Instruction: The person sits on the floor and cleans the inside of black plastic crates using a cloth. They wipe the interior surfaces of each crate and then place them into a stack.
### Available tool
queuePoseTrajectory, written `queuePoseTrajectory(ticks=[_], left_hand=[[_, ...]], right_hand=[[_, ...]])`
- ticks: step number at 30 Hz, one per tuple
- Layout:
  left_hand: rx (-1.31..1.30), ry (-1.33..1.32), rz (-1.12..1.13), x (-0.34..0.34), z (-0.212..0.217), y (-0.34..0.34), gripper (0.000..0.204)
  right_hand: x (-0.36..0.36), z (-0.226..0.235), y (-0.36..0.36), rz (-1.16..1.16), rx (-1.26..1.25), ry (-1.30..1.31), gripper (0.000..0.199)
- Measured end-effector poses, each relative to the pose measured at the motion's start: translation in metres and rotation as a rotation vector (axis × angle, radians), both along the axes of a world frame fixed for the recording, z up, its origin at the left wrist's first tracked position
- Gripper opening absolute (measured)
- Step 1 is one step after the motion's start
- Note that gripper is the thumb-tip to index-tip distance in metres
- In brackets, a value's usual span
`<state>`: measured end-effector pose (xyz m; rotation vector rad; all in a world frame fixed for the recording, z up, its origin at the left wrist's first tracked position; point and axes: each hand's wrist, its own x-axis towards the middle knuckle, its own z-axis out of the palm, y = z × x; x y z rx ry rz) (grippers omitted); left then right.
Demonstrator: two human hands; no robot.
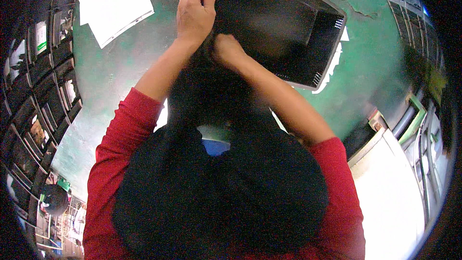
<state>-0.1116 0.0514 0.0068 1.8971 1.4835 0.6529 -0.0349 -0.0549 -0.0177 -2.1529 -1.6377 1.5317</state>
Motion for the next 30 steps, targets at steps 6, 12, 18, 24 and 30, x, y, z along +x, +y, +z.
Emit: queuePoseTrajectory(ticks=[6, 12, 18, 24, 30], left_hand=[[0.15, -0.018, -0.018, 0.003, -0.002, 0.002, 0.04], [0.104, 0.025, 0.03, 0.005, -0.004, -0.007, 0.04], [0.147, 0.085, 0.024, 0.008, -0.002, -0.001, 0.042], [0.143, 0.067, 0.004, 0.001, -0.006, -0.006, 0.043], [0.026, 0.159, 0.015, 0.007, 0.004, -0.005, 0.042]], right_hand=[[0.075, 0.028, -0.041, 0.155, -0.283, -0.107, 0.018], [0.141, 0.075, -0.088, -0.127, -0.395, 0.111, 0.018], [0.019, 0.045, -0.021, 0.476, 0.147, 0.149, 0.031], [0.162, 0.087, -0.126, -0.057, -0.16, -0.036, 0.027], [0.06, 0.072, -0.051, -0.177, -0.203, 0.155, 0.028]])
